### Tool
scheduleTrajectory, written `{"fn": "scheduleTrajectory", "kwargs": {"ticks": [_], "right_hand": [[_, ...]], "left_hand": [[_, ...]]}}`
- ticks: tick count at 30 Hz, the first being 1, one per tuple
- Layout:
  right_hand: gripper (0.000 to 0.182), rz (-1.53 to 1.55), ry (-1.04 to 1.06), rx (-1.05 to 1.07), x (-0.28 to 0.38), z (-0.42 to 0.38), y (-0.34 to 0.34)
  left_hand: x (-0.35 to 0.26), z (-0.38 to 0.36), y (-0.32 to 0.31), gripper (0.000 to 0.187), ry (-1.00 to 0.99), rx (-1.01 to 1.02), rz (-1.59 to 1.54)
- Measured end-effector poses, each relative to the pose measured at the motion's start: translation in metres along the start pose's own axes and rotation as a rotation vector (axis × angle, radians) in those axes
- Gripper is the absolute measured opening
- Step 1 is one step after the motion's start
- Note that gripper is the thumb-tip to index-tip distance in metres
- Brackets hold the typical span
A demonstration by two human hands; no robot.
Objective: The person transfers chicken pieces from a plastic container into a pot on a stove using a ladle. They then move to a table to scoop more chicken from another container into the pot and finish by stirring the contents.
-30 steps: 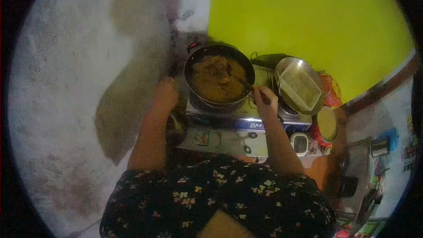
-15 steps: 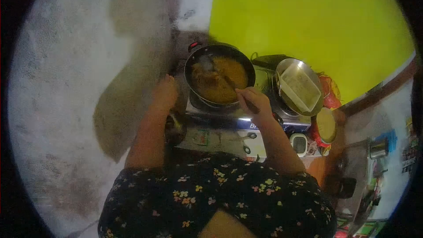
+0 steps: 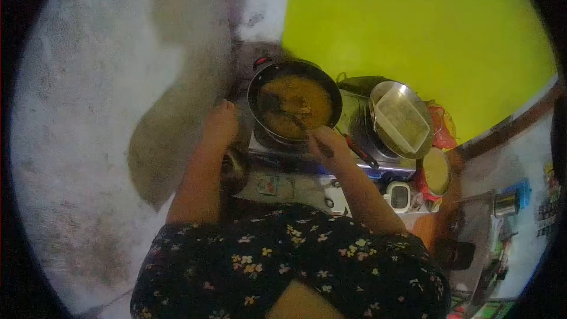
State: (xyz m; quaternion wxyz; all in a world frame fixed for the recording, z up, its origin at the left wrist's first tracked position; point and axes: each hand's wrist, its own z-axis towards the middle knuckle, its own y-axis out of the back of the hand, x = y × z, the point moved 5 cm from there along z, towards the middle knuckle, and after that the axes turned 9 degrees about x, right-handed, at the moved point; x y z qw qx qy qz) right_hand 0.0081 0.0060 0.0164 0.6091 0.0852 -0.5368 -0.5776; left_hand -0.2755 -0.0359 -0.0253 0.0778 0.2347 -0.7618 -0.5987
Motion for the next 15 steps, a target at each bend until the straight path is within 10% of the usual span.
{"fn": "scheduleTrajectory", "kwargs": {"ticks": [7,15], "right_hand": [[0.014,-0.067,0.027,-0.076,-0.017,-0.003,-0.002],[0.016,-0.074,-0.034,-0.171,-0.031,-0.006,0.018]], "left_hand": [[0.004,0.006,-0.012,0.039,-0.062,-0.180,0.168],[-0.018,-0.023,0.022,0.044,0.002,0.074,0.030]]}}
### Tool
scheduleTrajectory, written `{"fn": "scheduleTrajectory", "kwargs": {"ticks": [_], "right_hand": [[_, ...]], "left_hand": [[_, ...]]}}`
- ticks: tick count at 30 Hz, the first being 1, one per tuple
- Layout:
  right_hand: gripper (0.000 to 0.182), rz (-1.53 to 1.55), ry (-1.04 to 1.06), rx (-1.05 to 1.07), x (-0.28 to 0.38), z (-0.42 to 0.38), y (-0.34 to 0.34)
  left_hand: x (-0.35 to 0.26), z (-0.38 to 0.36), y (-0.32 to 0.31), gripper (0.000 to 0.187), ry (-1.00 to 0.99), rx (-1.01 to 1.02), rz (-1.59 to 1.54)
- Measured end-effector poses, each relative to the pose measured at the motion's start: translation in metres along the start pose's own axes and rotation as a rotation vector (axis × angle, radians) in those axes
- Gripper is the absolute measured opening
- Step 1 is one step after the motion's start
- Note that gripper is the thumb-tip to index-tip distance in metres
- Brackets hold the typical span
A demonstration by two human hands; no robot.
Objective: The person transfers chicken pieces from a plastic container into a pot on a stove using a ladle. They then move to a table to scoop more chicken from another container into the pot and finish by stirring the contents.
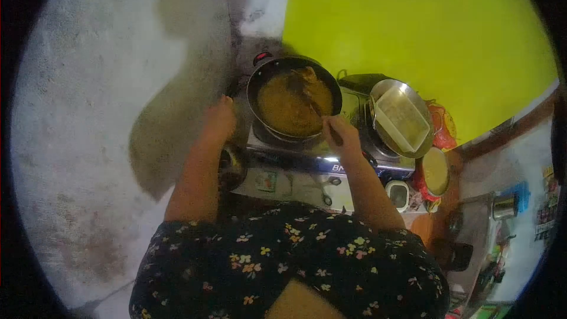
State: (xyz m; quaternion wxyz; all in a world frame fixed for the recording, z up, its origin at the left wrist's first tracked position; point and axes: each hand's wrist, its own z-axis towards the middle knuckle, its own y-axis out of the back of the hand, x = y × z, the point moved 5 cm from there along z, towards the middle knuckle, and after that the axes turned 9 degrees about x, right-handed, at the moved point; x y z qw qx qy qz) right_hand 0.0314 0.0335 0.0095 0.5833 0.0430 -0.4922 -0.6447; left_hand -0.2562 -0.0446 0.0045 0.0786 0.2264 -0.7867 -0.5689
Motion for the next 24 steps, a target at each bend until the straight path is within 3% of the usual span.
{"fn": "scheduleTrajectory", "kwargs": {"ticks": [3,6,7,10,13,16,19,22,24], "right_hand": [[0.020,0.025,-0.020,-0.063,-0.003,0.003,0.021],[0.019,-0.144,-0.079,-0.064,-0.021,0.005,0.031],[0.016,-0.156,-0.178,-0.040,-0.024,0.005,0.034],[0.015,-0.254,-0.071,-0.104,-0.025,0.009,0.036],[0.015,-0.196,-0.118,-0.090,-0.045,0.007,0.019],[0.013,0.122,-0.234,-0.208,-0.088,-0.007,-0.007],[0.014,0.602,-0.448,-0.273,-0.109,-0.015,-0.021],[0.016,0.812,-0.643,-0.330,-0.111,-0.018,-0.021],[0.018,0.780,-0.633,-0.374,-0.107,-0.019,-0.018]], "left_hand": [[0.012,0.013,-0.012,0.043,-0.031,-0.050,-0.057],[0.013,0.015,-0.014,0.045,-0.048,-0.069,-0.040],[0.012,0.012,-0.013,0.046,-0.048,-0.058,-0.022],[0.017,0.019,-0.022,0.051,-0.042,-0.110,0.024],[0.021,0.032,-0.028,0.053,0.089,0.068,-0.105],[0.027,0.035,-0.036,0.053,-0.033,-0.077,0.045],[0.026,0.033,-0.035,0.053,-0.001,-0.057,-0.012],[0.019,0.020,-0.022,0.052,0.021,0.012,-0.051],[0.020,0.023,-0.025,0.052,-0.005,-0.051,0.025]]}}
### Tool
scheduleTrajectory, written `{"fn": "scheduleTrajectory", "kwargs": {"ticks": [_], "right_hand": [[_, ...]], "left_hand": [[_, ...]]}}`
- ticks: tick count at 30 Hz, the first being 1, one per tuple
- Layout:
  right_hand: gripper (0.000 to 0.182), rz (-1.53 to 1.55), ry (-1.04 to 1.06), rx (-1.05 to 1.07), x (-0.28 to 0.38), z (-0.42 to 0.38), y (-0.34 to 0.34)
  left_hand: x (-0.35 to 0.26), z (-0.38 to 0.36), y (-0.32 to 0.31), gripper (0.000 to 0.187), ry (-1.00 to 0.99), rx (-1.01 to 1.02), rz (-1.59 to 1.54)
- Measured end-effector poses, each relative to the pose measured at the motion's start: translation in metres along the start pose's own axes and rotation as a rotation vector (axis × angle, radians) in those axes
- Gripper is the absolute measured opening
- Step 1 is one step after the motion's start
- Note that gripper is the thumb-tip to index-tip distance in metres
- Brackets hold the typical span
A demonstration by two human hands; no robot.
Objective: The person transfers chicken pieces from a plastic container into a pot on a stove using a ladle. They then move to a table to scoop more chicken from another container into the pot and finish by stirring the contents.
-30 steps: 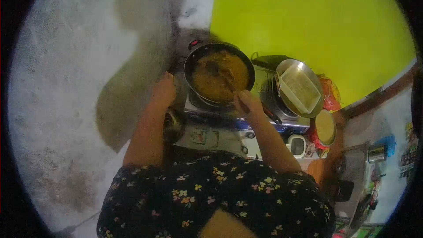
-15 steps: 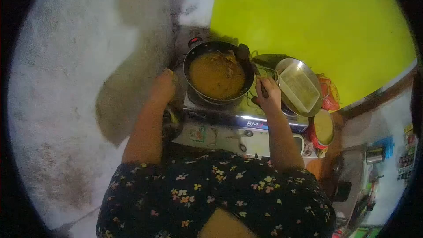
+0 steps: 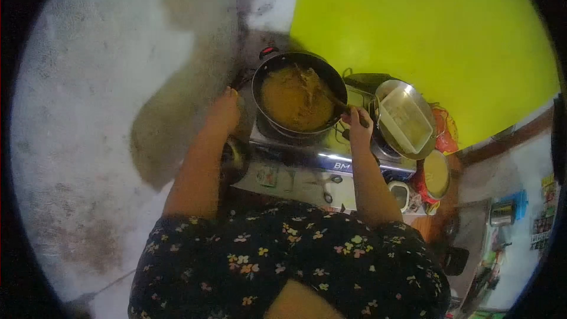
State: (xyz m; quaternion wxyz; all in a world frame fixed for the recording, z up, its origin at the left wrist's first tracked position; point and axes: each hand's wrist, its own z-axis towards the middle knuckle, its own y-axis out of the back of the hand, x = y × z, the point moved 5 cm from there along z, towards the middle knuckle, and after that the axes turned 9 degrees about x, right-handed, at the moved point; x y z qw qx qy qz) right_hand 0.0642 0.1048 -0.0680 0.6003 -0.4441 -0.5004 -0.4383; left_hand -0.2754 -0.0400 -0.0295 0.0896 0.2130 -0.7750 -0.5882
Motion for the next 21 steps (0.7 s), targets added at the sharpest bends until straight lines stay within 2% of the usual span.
{"fn": "scheduleTrajectory", "kwargs": {"ticks": [5,8,12,13,16,19,21], "right_hand": [[0.017,-0.190,0.265,0.148,0.024,-0.005,-0.011],[0.012,-0.431,0.525,0.236,0.060,-0.021,-0.028],[0.016,-0.694,0.734,0.350,0.099,-0.041,-0.044],[0.019,-0.720,0.506,0.421,0.105,-0.044,-0.044],[0.021,-0.826,0.626,0.471,0.121,-0.050,-0.046],[0.024,-0.722,0.541,0.528,0.129,-0.052,-0.042],[0.025,-0.722,0.575,0.526,0.138,-0.056,-0.043]], "left_hand": [[0.001,0.002,-0.002,0.050,0.004,0.001,-0.020],[-0.002,-0.002,0.004,0.049,0.013,0.040,-0.034],[0.005,0.005,-0.007,0.050,0.033,-0.021,-0.147],[0.006,0.006,-0.007,0.050,0.045,-0.040,-0.193],[-0.001,-0.006,0.006,0.052,0.004,0.044,-0.106],[-0.002,0.000,0.003,0.053,0.001,0.041,-0.059],[-0.010,-0.014,0.017,0.054,0.073,0.095,-0.115]]}}
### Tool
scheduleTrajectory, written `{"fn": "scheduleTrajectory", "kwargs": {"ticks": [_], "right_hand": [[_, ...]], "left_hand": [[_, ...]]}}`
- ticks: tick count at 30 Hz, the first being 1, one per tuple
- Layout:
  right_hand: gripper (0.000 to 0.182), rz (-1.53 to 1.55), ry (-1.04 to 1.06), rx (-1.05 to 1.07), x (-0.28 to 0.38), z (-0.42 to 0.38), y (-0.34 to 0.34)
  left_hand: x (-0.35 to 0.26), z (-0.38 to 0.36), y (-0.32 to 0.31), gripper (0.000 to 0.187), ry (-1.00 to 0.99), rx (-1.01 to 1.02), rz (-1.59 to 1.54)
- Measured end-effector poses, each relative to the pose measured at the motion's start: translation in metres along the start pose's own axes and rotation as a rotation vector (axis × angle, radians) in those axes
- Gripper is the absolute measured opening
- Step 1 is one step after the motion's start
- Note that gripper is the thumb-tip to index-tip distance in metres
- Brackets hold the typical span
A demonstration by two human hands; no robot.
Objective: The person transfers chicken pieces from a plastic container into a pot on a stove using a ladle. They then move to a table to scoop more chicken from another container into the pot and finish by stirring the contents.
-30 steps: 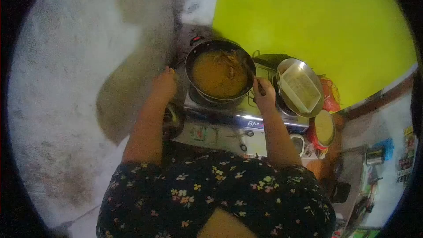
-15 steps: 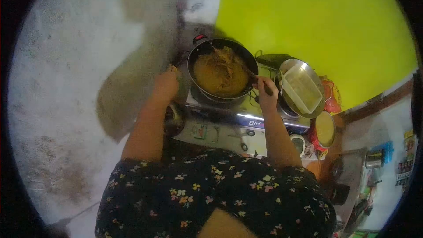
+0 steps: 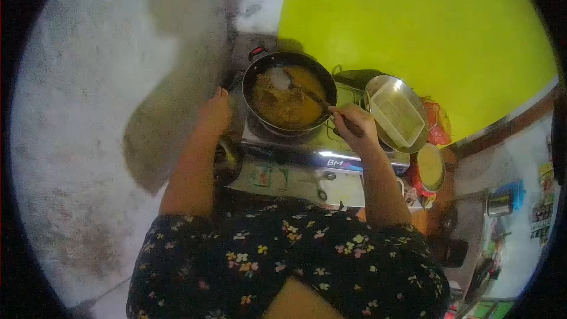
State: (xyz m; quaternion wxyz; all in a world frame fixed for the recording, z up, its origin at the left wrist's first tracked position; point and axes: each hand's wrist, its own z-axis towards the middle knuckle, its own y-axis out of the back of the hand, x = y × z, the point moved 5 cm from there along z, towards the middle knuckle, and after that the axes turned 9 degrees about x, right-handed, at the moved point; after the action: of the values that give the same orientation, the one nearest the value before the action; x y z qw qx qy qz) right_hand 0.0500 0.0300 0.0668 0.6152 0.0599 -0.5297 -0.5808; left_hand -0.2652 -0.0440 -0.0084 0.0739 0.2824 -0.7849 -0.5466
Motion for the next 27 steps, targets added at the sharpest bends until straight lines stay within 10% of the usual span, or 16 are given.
{"fn": "scheduleTrajectory", "kwargs": {"ticks": [27], "right_hand": [[0.010,0.001,0.002,-0.227,-0.036,-0.013,-0.046]], "left_hand": [[0.012,0.012,-0.014,0.059,-0.034,-0.037,0.094]]}}
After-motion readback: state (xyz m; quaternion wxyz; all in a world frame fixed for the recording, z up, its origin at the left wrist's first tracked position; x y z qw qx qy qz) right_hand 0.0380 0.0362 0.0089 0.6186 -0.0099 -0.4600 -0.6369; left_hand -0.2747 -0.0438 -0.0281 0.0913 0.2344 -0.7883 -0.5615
